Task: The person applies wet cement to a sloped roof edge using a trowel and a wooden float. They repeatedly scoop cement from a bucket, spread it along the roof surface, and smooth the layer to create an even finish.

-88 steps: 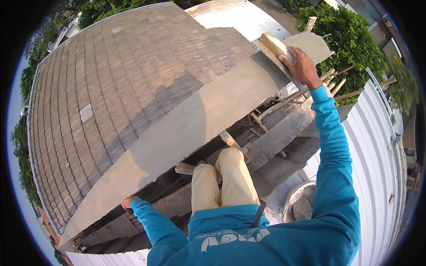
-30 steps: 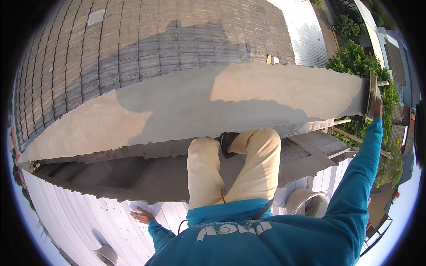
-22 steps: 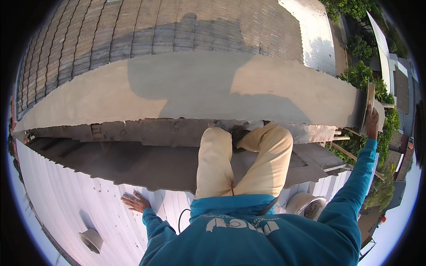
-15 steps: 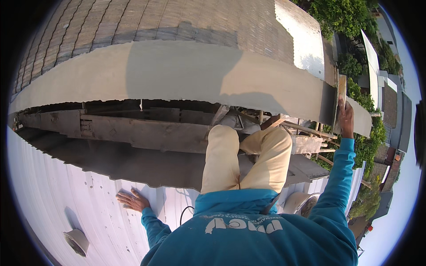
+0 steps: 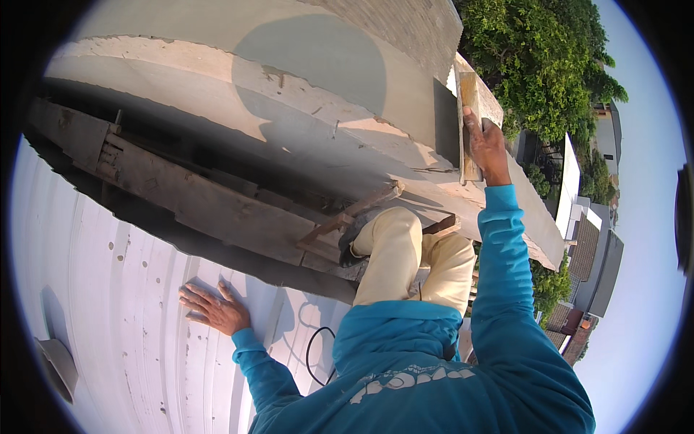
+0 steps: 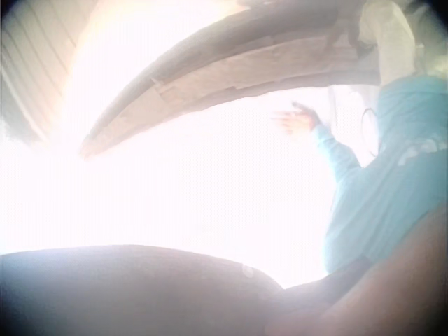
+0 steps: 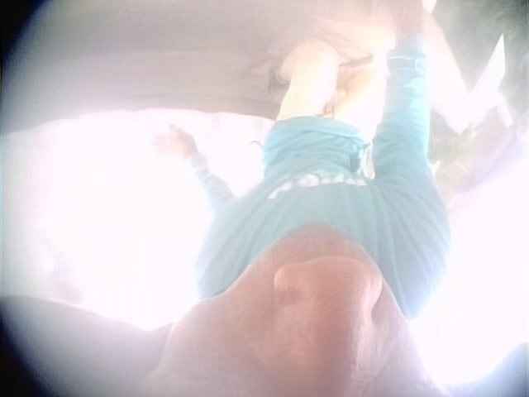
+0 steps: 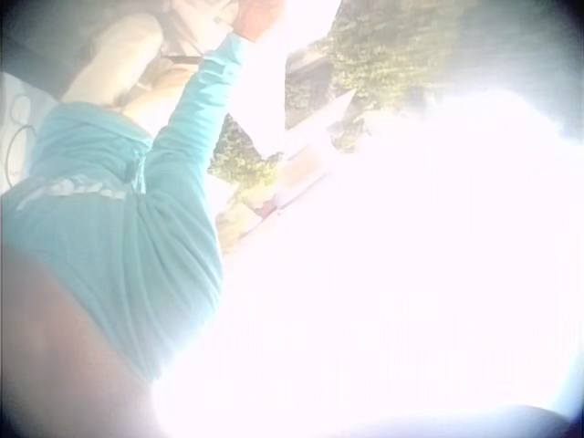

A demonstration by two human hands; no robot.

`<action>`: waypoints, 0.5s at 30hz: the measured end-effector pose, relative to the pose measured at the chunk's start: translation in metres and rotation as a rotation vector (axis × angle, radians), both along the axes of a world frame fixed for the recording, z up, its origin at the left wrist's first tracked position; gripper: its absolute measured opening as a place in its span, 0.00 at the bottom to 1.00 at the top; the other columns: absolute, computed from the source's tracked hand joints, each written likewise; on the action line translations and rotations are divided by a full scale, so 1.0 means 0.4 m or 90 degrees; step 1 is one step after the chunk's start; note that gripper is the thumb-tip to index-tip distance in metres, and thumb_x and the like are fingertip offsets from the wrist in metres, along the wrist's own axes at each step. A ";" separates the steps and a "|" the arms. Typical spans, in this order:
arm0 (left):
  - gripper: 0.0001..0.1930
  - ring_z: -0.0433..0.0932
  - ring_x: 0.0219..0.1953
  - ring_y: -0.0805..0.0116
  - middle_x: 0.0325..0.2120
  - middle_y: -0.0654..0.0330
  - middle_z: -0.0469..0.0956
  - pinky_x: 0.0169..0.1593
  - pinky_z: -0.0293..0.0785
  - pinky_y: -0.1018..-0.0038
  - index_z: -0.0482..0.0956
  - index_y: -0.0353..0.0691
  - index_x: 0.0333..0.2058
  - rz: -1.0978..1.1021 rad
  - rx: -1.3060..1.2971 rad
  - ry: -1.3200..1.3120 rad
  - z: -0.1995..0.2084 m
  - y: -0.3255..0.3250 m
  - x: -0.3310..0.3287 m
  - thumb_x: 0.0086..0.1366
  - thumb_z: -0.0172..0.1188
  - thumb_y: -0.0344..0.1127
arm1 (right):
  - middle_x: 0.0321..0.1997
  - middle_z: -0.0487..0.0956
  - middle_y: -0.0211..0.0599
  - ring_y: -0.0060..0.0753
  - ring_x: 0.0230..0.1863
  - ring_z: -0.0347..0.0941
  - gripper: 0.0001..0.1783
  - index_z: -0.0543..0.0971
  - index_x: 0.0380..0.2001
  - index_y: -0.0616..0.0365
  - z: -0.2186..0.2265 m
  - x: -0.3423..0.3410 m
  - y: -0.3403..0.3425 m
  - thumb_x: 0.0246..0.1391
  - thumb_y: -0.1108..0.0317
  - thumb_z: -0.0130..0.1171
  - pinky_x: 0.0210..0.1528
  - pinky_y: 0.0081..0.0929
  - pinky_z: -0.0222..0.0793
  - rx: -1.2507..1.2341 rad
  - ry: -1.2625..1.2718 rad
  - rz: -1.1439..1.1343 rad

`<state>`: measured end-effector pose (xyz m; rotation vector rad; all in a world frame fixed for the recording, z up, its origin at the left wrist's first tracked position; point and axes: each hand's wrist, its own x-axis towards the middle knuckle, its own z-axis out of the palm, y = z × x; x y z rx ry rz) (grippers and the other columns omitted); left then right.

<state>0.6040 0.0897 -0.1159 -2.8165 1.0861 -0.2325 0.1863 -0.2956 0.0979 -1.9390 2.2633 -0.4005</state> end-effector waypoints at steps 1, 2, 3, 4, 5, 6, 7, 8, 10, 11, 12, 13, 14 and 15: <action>0.40 0.35 0.74 0.54 0.73 0.57 0.40 0.73 0.27 0.49 0.44 0.47 0.71 0.003 0.003 0.003 0.002 -0.001 0.000 0.69 0.33 0.65 | 0.20 0.67 0.53 0.46 0.27 0.63 0.45 0.71 0.20 0.71 0.009 0.054 -0.015 0.56 0.28 0.49 0.34 0.44 0.65 0.035 0.000 -0.007; 0.40 0.35 0.74 0.54 0.73 0.57 0.40 0.73 0.26 0.49 0.44 0.47 0.71 0.006 0.006 0.007 0.005 -0.004 0.000 0.69 0.34 0.65 | 0.24 0.71 0.61 0.55 0.31 0.69 0.46 0.73 0.23 0.73 0.021 0.101 -0.028 0.57 0.29 0.48 0.38 0.46 0.67 0.070 0.000 -0.016; 0.40 0.35 0.74 0.54 0.73 0.57 0.40 0.73 0.25 0.49 0.44 0.47 0.71 0.003 -0.028 0.027 0.010 -0.005 -0.001 0.69 0.37 0.65 | 0.28 0.76 0.69 0.64 0.35 0.75 0.46 0.76 0.26 0.75 0.023 0.140 -0.039 0.57 0.29 0.48 0.42 0.48 0.69 0.105 0.000 -0.024; 0.41 0.36 0.74 0.54 0.73 0.57 0.41 0.73 0.25 0.49 0.44 0.47 0.71 0.009 -0.025 0.030 0.010 -0.004 0.000 0.69 0.37 0.65 | 0.30 0.76 0.69 0.65 0.38 0.76 0.47 0.76 0.28 0.75 0.019 0.173 -0.052 0.56 0.29 0.48 0.44 0.48 0.69 0.104 -0.007 -0.015; 0.41 0.36 0.74 0.54 0.73 0.57 0.41 0.73 0.24 0.49 0.44 0.46 0.71 0.014 -0.023 0.031 0.009 -0.003 -0.002 0.69 0.38 0.65 | 0.32 0.77 0.70 0.65 0.40 0.76 0.47 0.77 0.30 0.76 0.014 0.202 -0.066 0.56 0.28 0.49 0.46 0.48 0.69 0.103 -0.014 -0.007; 0.41 0.36 0.74 0.54 0.73 0.57 0.41 0.73 0.24 0.49 0.45 0.46 0.71 0.021 -0.019 0.032 0.006 0.000 -0.003 0.69 0.38 0.65 | 0.34 0.77 0.71 0.65 0.42 0.76 0.48 0.77 0.32 0.77 0.007 0.237 -0.081 0.55 0.28 0.49 0.47 0.48 0.69 0.103 -0.022 0.004; 0.41 0.36 0.74 0.54 0.73 0.56 0.41 0.73 0.24 0.49 0.45 0.46 0.71 0.018 -0.031 0.034 0.008 -0.003 -0.001 0.69 0.38 0.65 | 0.38 0.78 0.70 0.64 0.46 0.76 0.50 0.78 0.36 0.79 0.009 0.272 -0.089 0.54 0.27 0.50 0.50 0.47 0.68 0.115 -0.038 0.013; 0.41 0.36 0.74 0.54 0.73 0.56 0.41 0.72 0.24 0.49 0.45 0.45 0.71 0.015 -0.043 0.035 0.012 -0.007 -0.003 0.68 0.39 0.65 | 0.38 0.78 0.70 0.64 0.46 0.76 0.50 0.78 0.36 0.79 -0.003 0.297 -0.104 0.54 0.28 0.50 0.50 0.47 0.69 0.098 -0.057 0.032; 0.42 0.36 0.74 0.54 0.73 0.56 0.41 0.72 0.24 0.49 0.45 0.44 0.71 0.010 -0.051 0.040 0.018 -0.010 0.001 0.68 0.40 0.65 | 0.38 0.78 0.69 0.63 0.46 0.77 0.50 0.77 0.37 0.80 -0.019 0.347 -0.129 0.54 0.28 0.50 0.50 0.47 0.69 0.060 -0.098 0.058; 0.42 0.36 0.74 0.54 0.73 0.55 0.41 0.72 0.24 0.49 0.45 0.44 0.71 0.010 -0.045 0.045 0.011 -0.011 0.000 0.68 0.40 0.65 | 0.38 0.79 0.68 0.62 0.45 0.77 0.49 0.78 0.36 0.79 -0.028 0.379 -0.129 0.55 0.29 0.50 0.49 0.47 0.69 0.037 -0.100 0.058; 0.42 0.36 0.74 0.54 0.73 0.55 0.41 0.72 0.24 0.49 0.45 0.44 0.71 0.017 -0.042 0.047 0.007 -0.008 -0.004 0.68 0.41 0.64 | 0.38 0.79 0.67 0.61 0.45 0.78 0.48 0.78 0.36 0.79 -0.020 0.443 -0.127 0.55 0.30 0.50 0.49 0.46 0.70 0.013 -0.105 0.066; 0.43 0.37 0.74 0.53 0.73 0.55 0.42 0.72 0.24 0.48 0.45 0.44 0.71 0.037 -0.020 0.049 0.005 -0.001 -0.005 0.68 0.42 0.65 | 0.37 0.80 0.65 0.59 0.43 0.79 0.46 0.79 0.34 0.78 0.006 0.512 -0.132 0.56 0.31 0.51 0.47 0.45 0.71 0.078 -0.129 0.085; 0.43 0.37 0.74 0.53 0.73 0.55 0.41 0.72 0.24 0.48 0.45 0.44 0.71 0.044 -0.005 0.045 0.005 0.002 -0.005 0.68 0.42 0.65 | 0.36 0.80 0.63 0.57 0.42 0.79 0.45 0.80 0.32 0.76 0.038 0.576 -0.134 0.56 0.32 0.51 0.46 0.44 0.73 0.142 -0.152 0.095; 0.43 0.36 0.74 0.53 0.73 0.55 0.41 0.72 0.24 0.48 0.45 0.43 0.71 0.040 0.008 0.040 0.007 -0.001 -0.004 0.68 0.42 0.65 | 0.35 0.81 0.60 0.53 0.40 0.81 0.42 0.81 0.28 0.74 0.050 0.633 -0.136 0.56 0.33 0.52 0.43 0.42 0.75 0.160 -0.195 0.104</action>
